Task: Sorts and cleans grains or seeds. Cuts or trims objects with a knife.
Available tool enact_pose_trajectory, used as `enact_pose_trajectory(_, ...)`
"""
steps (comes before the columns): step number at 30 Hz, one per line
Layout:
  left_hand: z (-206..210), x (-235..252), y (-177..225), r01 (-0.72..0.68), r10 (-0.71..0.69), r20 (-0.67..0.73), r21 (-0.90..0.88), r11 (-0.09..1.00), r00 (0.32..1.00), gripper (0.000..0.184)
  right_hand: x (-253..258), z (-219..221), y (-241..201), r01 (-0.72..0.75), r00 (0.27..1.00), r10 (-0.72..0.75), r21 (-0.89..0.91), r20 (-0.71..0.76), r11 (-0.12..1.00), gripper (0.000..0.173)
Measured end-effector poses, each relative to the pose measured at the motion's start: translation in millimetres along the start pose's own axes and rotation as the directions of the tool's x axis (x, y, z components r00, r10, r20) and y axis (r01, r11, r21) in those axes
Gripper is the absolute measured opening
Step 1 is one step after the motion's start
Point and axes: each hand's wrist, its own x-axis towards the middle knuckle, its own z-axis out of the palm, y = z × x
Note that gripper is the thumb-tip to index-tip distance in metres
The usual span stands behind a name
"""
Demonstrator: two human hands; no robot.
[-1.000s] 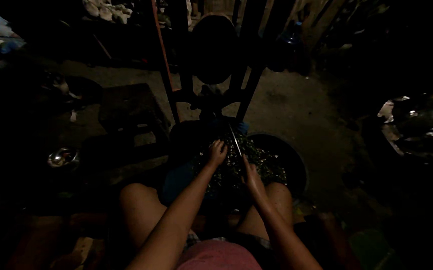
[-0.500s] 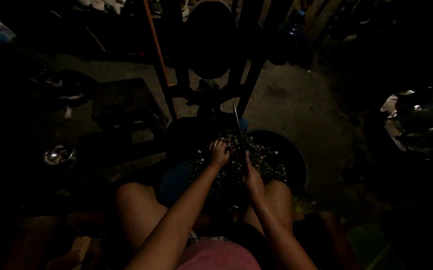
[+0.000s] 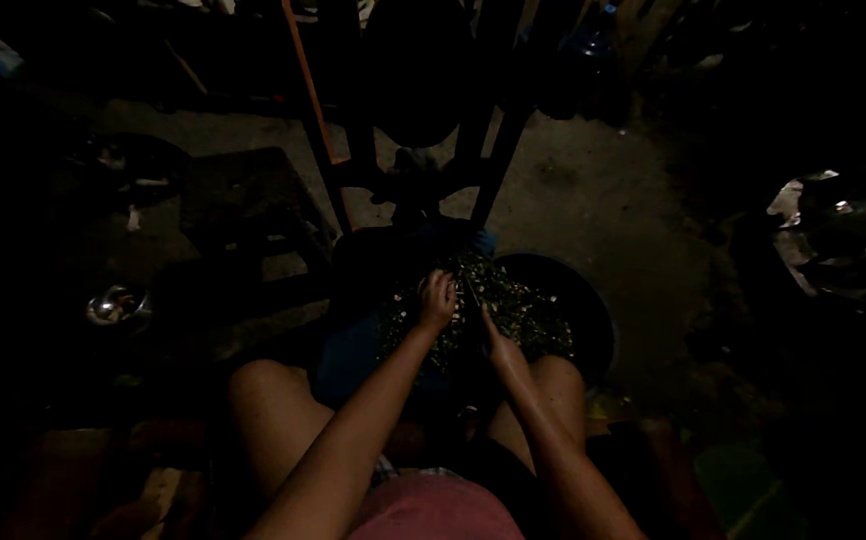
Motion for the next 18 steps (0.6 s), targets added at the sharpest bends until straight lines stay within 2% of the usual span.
enact_pose_trajectory(3,-1,2,-4,0.012,-0.021,-0.053,-0.169,0.985,0.998,0.04,-14,-16,-10,0.073,0.986,-0.066,0.047,-0.15,0.996,0.072)
enact_pose_trajectory(5,-3,1,-3,-0.007,-0.02,-0.116,-0.227,0.974,0.993,0.037,-11,-4,-5,0.115,0.973,-0.1,0.059,-0.208,0.992,0.072)
enact_pose_trajectory(8,-5,-1,-1,-0.012,-0.011,-0.096,-0.237,0.971,0.995,0.035,8,26,8,0.011,0.998,-0.012,-0.018,-0.056,1.0,0.067)
enact_pose_trajectory(11,-8,-1,-1,-0.019,0.003,-0.063,-0.253,0.967,0.998,0.034,0,5,-2,-0.012,1.0,0.013,-0.033,0.023,0.999,0.065)
enact_pose_trajectory(15,-11,-3,-3,-0.026,-0.023,-0.162,-0.295,0.955,0.986,0.034,-19,-18,-15,0.076,0.989,-0.071,0.033,-0.126,0.997,0.071)
enact_pose_trajectory(18,-12,-8,-4,0.091,-0.117,-0.07,-0.3,0.95,0.991,0.037,-9,7,-8,0.12,0.979,-0.11,0.044,-0.174,0.992,0.074)
